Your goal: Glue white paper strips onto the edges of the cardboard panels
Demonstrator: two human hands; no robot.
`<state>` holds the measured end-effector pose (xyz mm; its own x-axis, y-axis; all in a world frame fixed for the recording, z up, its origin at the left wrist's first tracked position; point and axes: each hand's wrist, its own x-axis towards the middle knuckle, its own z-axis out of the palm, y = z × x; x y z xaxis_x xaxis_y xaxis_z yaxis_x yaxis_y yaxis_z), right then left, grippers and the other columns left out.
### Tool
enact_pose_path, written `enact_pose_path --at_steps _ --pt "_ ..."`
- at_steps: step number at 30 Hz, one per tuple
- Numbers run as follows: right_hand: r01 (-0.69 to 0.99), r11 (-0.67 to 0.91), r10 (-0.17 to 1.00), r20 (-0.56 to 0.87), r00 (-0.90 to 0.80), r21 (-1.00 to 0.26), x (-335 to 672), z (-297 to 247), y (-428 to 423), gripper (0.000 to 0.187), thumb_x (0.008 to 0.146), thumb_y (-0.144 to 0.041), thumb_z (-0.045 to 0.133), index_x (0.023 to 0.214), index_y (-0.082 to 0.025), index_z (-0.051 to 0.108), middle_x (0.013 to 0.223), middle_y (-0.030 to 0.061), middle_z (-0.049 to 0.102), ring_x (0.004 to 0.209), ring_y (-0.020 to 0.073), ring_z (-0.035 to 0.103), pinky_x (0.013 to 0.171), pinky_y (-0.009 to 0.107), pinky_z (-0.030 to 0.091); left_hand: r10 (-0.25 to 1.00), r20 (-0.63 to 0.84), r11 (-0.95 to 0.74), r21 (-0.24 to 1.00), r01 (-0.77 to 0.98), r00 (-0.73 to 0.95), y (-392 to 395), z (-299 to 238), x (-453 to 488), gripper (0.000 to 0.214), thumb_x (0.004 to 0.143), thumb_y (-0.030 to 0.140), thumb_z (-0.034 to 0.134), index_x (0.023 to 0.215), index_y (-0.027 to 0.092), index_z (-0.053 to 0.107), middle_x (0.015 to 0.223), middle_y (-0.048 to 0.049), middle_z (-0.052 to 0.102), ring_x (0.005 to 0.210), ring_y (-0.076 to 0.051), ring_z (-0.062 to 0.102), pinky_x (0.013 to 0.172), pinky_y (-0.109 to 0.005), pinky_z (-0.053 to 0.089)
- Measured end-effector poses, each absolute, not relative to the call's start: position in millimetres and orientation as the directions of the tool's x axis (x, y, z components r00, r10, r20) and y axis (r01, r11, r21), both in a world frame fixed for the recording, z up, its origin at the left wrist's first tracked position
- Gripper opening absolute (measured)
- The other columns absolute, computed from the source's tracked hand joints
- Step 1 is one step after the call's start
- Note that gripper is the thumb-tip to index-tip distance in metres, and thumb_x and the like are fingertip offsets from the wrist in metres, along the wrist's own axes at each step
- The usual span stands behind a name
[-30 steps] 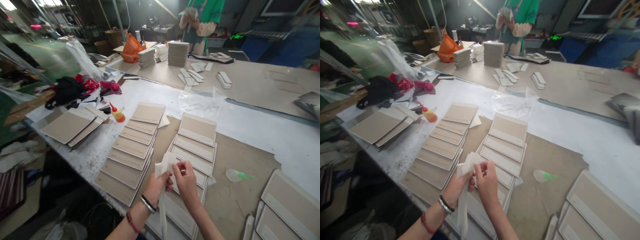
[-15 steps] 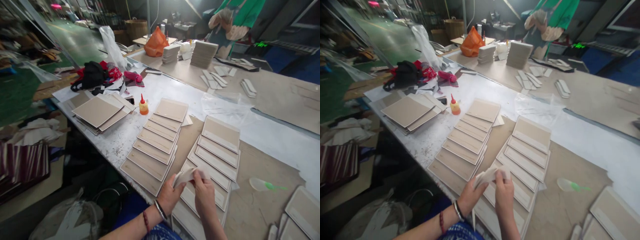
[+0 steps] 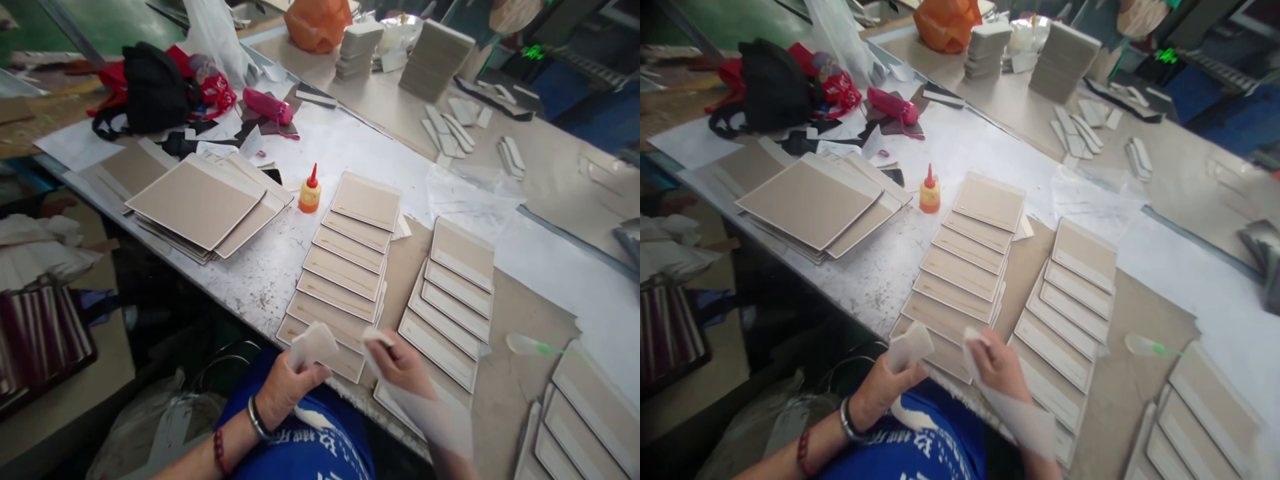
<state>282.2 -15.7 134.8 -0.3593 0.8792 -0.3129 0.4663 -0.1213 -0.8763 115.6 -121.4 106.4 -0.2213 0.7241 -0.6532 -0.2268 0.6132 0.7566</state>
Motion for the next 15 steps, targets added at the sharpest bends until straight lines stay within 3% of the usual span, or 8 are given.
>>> enact_pose_path --at_steps 2,4,7,10,13,15 --pt "0.546 0.087 0.705 -0.336 -0.624 -0.833 260 136 -36 0.022 0.083 -0.035 0.050 0.071 -0.020 0.060 0.062 -0.0022 0.057 0.056 0.0112 0.051 0.054 0.021 0.039 0.717 -0.669 0.622 0.741 -0.252 -0.196 -123 111 103 0.038 0.051 0.049 0.069 0.063 0.016 0.055 0.051 0.0050 0.044 0.050 -0.010 0.039 0.049 -0.023 0.036" --pt "0.546 0.190 0.572 -0.361 -0.737 -0.816 241 134 -51 0.023 0.087 -0.031 0.042 0.078 -0.020 0.060 0.071 -0.0009 0.060 0.064 0.0125 0.054 0.062 0.022 0.040 0.721 -0.666 0.617 0.742 -0.260 -0.191 -125 111 95 0.036 0.054 0.047 0.067 0.067 0.015 0.059 0.054 0.0031 0.050 0.053 -0.012 0.044 0.053 -0.024 0.039" --pt "0.593 0.206 0.573 -0.396 -0.718 -0.779 227 122 -63 0.021 0.086 -0.030 0.042 0.075 -0.019 0.056 0.070 0.0000 0.058 0.066 0.0141 0.053 0.062 0.024 0.040 0.732 -0.630 0.583 0.777 -0.239 -0.261 -134 103 87 0.028 0.061 0.042 0.063 0.071 0.015 0.063 0.062 0.0002 0.059 0.061 -0.015 0.051 0.061 -0.025 0.044" --pt "0.609 0.104 0.602 -0.438 -0.668 -0.786 224 102 -69 0.019 0.083 -0.029 0.045 0.071 -0.019 0.055 0.069 0.0000 0.058 0.065 0.0148 0.053 0.059 0.023 0.040 0.783 -0.545 0.535 0.836 -0.124 -0.299 -148 90 82 0.019 0.068 0.036 0.056 0.071 0.017 0.062 0.063 0.0007 0.060 0.063 -0.015 0.053 0.060 -0.023 0.044" --pt "0.661 -0.001 0.599 -0.530 -0.600 -0.750 223 78 -71 0.021 0.082 -0.027 0.041 0.066 -0.019 0.053 0.054 -0.0034 0.052 0.053 0.0132 0.049 0.051 0.022 0.036 0.854 -0.449 0.489 0.864 0.115 -0.262 -163 81 77 0.018 0.076 0.030 0.049 0.069 0.018 0.060 0.064 0.0005 0.060 0.063 -0.013 0.054 0.060 -0.021 0.043" --pt "0.723 0.018 0.618 -0.561 -0.551 -0.690 221 65 -70 0.023 0.081 -0.027 0.042 0.061 -0.019 0.050 0.048 -0.0050 0.046 0.048 0.0121 0.044 0.048 0.021 0.031 0.900 -0.376 0.432 0.832 0.349 -0.218 -172 78 73 0.021 0.081 0.026 0.045 0.067 0.018 0.060 0.064 -0.0004 0.060 0.061 -0.012 0.054 0.060 -0.021 0.042"
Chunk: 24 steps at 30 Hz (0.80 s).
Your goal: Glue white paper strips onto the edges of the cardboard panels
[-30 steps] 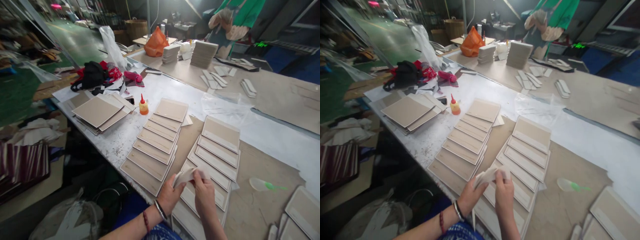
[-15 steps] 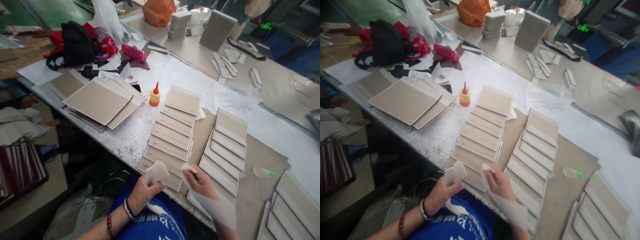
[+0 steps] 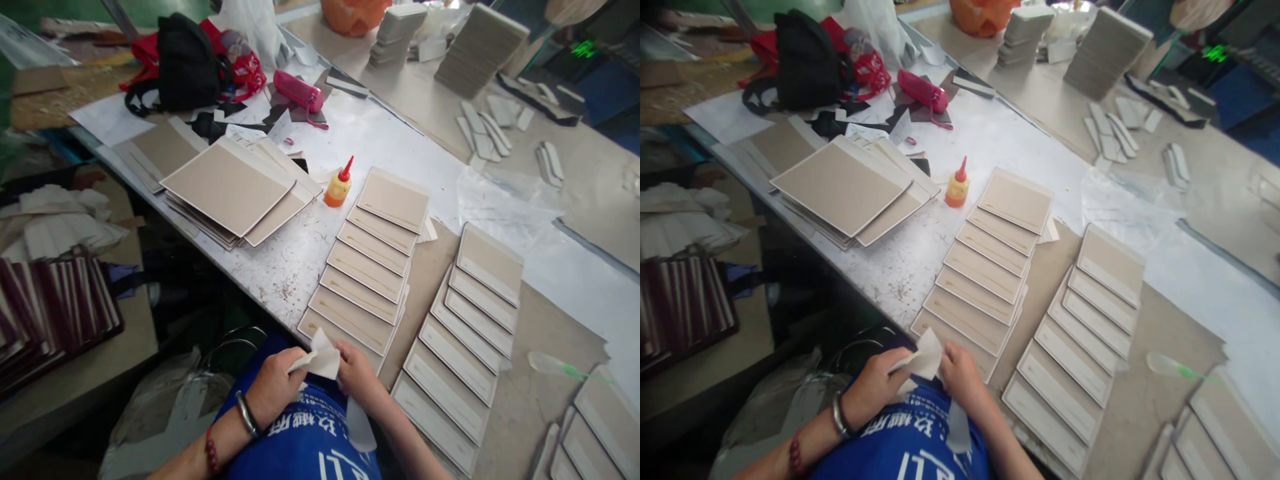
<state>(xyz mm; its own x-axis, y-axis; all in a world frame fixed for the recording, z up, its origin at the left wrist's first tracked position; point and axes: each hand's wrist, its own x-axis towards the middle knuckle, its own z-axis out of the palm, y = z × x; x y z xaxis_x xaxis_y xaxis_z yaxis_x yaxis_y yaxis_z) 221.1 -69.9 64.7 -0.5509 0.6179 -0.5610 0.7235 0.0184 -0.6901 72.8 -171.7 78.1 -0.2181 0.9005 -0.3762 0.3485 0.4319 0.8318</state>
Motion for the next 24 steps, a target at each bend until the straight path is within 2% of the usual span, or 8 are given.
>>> enact_pose_path --at_steps 3,6,9,11,18,24 --pt "0.772 0.140 0.644 -0.535 -0.547 -0.620 215 55 -63 0.026 0.079 -0.028 0.046 0.055 -0.019 0.044 0.050 -0.0045 0.045 0.051 0.0114 0.043 0.050 0.022 0.027 0.969 -0.216 0.240 0.684 0.689 -0.123 -180 78 68 0.027 0.084 0.024 0.042 0.062 0.018 0.056 0.062 -0.0023 0.055 0.059 -0.014 0.051 0.059 -0.024 0.043" --pt "0.803 0.200 0.625 -0.558 -0.546 -0.561 205 55 -54 0.027 0.082 -0.027 0.046 0.056 -0.019 0.044 0.052 -0.0039 0.045 0.053 0.0113 0.043 0.052 0.022 0.027 0.996 -0.056 0.086 0.555 0.828 -0.065 -182 76 65 0.022 0.084 0.021 0.046 0.064 0.017 0.056 0.074 -0.0062 0.059 0.071 -0.017 0.054 0.067 -0.029 0.047" --pt "0.826 0.246 0.622 -0.571 -0.536 -0.507 195 58 -49 0.025 0.084 -0.025 0.046 0.060 -0.019 0.048 0.055 -0.0023 0.049 0.055 0.0119 0.045 0.053 0.022 0.028 0.995 0.082 0.000 0.508 0.861 -0.049 -181 68 65 0.015 0.082 0.014 0.047 0.074 0.014 0.060 0.098 -0.0117 0.062 0.095 -0.021 0.054 0.083 -0.034 0.048" --pt "0.833 0.278 0.617 -0.576 -0.536 -0.478 190 58 -46 0.024 0.085 -0.025 0.046 0.063 -0.018 0.051 0.057 -0.0007 0.053 0.056 0.0126 0.047 0.054 0.022 0.028 0.992 0.124 -0.029 0.490 0.872 -0.036 -179 60 65 0.017 0.083 0.012 0.046 0.079 0.013 0.062 0.108 -0.0136 0.061 0.105 -0.021 0.052 0.090 -0.035 0.046" --pt "0.836 0.369 0.606 -0.577 -0.548 -0.406 188 50 -45 0.021 0.087 -0.026 0.045 0.071 -0.018 0.057 0.066 0.0040 0.062 0.062 0.0151 0.054 0.054 0.023 0.028 0.990 0.142 -0.065 0.469 0.881 -0.003 -172 43 65 0.025 0.084 0.007 0.039 0.076 0.011 0.063 0.114 -0.0141 0.060 0.109 -0.021 0.052 0.091 -0.035 0.047" --pt "0.857 0.366 0.587 -0.625 -0.514 -0.361 187 49 -45 0.020 0.088 -0.028 0.045 0.078 -0.017 0.059 0.073 0.0073 0.066 0.069 0.0167 0.058 0.055 0.023 0.029 0.981 0.190 -0.114 0.457 0.882 0.029 -169 33 66 0.023 0.083 0.005 0.041 0.073 0.011 0.061 0.112 -0.0154 0.061 0.109 -0.022 0.052 0.089 -0.037 0.049"
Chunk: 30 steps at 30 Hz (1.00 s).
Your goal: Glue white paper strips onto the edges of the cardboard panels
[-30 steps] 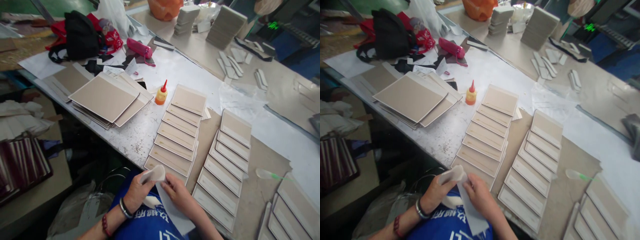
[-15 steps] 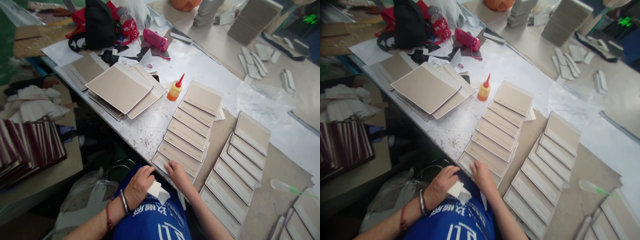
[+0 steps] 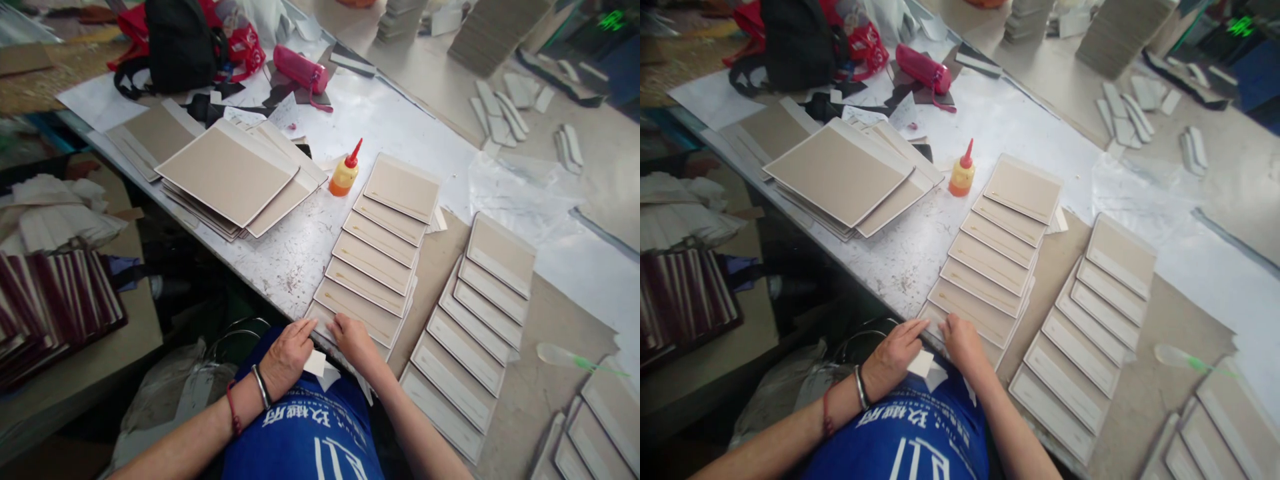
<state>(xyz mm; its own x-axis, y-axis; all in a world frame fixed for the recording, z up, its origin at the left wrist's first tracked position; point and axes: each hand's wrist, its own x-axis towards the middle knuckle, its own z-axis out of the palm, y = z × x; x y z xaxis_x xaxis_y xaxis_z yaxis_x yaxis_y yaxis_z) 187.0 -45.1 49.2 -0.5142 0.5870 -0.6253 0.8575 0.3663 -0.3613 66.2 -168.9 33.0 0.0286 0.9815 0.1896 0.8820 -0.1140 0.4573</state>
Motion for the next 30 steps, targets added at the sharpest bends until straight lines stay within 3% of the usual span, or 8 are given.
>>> enact_pose_path --at_steps 11,19,27,30 --pt "0.880 0.353 0.579 -0.665 -0.472 -0.318 185 50 -45 0.021 0.089 -0.028 0.042 0.086 -0.018 0.060 0.083 0.0092 0.068 0.079 0.0177 0.061 0.063 0.023 0.034 0.979 0.181 -0.157 0.404 0.901 0.090 -164 27 64 0.022 0.081 0.004 0.042 0.072 0.011 0.061 0.112 -0.0148 0.062 0.106 -0.023 0.054 0.088 -0.037 0.049" --pt "0.894 0.370 0.585 -0.685 -0.434 -0.251 217 76 -40 0.018 0.084 -0.036 0.050 0.084 -0.021 0.060 0.085 0.0062 0.068 0.080 0.0197 0.061 0.060 0.025 0.032 0.988 0.068 -0.155 0.355 0.922 0.140 -162 25 64 0.021 0.079 0.002 0.045 0.071 0.010 0.063 0.117 -0.0147 0.060 0.107 -0.023 0.054 0.089 -0.038 0.048" --pt "0.966 0.021 0.745 -0.641 -0.186 -0.257 295 78 -51 0.023 0.086 -0.032 0.044 0.074 -0.019 0.059 0.075 0.0027 0.064 0.070 0.0151 0.057 0.060 0.022 0.032 0.973 0.058 -0.230 0.298 0.926 0.223 -160 29 60 0.024 0.077 0.001 0.045 0.065 0.011 0.062 0.118 -0.0156 0.059 0.107 -0.024 0.055 0.091 -0.036 0.047" --pt "0.966 -0.038 0.780 -0.612 -0.131 -0.256 297 71 -59 0.024 0.086 -0.034 0.044 0.073 -0.020 0.058 0.074 0.0027 0.064 0.071 0.0155 0.057 0.060 0.023 0.031 0.964 0.048 -0.264 0.275 0.924 0.262 -159 31 59 0.024 0.077 0.002 0.044 0.063 0.011 0.061 0.118 -0.0168 0.059 0.106 -0.025 0.055 0.090 -0.037 0.048"
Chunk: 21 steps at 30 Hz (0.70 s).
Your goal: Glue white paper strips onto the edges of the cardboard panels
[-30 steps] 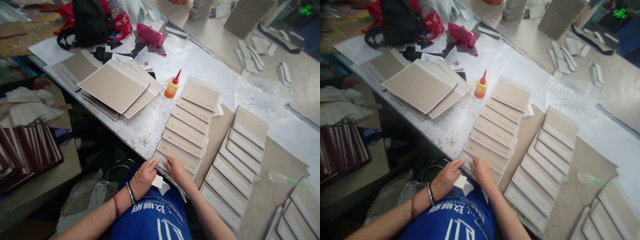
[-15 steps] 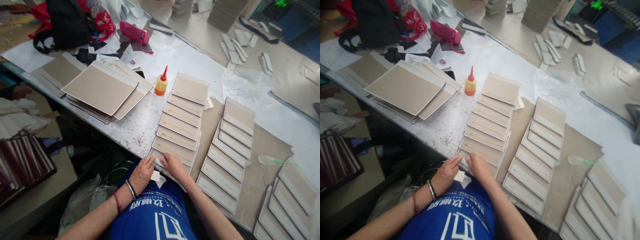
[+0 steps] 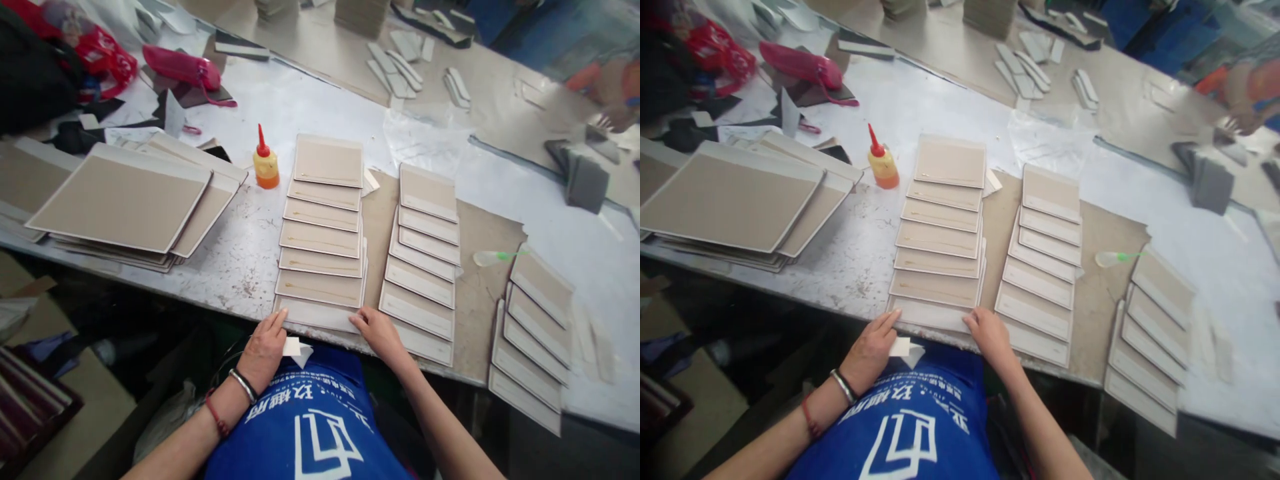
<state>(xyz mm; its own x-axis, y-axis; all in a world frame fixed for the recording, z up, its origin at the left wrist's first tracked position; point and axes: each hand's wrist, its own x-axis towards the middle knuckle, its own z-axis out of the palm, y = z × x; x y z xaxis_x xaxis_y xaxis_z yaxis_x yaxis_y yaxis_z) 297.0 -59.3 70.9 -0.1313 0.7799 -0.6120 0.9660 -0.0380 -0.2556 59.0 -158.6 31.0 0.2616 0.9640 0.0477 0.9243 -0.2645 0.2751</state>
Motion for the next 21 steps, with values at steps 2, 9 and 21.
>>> enact_pose_path --at_steps 2,9,21 --pt "0.971 -0.048 0.797 -0.595 -0.103 -0.233 295 67 -64 0.023 0.086 -0.035 0.045 0.074 -0.020 0.058 0.077 0.0030 0.064 0.073 0.0158 0.057 0.060 0.023 0.031 0.957 0.043 -0.289 0.257 0.922 0.288 -158 32 58 0.025 0.077 0.001 0.043 0.063 0.011 0.061 0.118 -0.0173 0.059 0.106 -0.025 0.055 0.090 -0.037 0.048" --pt "0.991 -0.026 0.842 -0.537 -0.047 -0.128 294 58 -72 0.021 0.087 -0.039 0.046 0.081 -0.022 0.057 0.086 0.0029 0.064 0.077 0.0164 0.059 0.059 0.026 0.031 0.949 0.021 -0.308 0.264 0.914 0.314 -156 35 58 0.027 0.076 -0.001 0.041 0.062 0.012 0.060 0.119 -0.0183 0.058 0.107 -0.025 0.054 0.092 -0.038 0.047" --pt "0.993 -0.032 0.831 -0.556 -0.036 -0.113 294 57 -72 0.019 0.088 -0.039 0.046 0.086 -0.023 0.056 0.092 0.0029 0.064 0.081 0.0167 0.060 0.060 0.026 0.033 0.948 0.040 -0.315 0.231 0.921 0.314 -155 38 61 0.032 0.073 -0.005 0.037 0.059 0.013 0.060 0.117 -0.0171 0.060 0.106 -0.025 0.056 0.089 -0.037 0.050"
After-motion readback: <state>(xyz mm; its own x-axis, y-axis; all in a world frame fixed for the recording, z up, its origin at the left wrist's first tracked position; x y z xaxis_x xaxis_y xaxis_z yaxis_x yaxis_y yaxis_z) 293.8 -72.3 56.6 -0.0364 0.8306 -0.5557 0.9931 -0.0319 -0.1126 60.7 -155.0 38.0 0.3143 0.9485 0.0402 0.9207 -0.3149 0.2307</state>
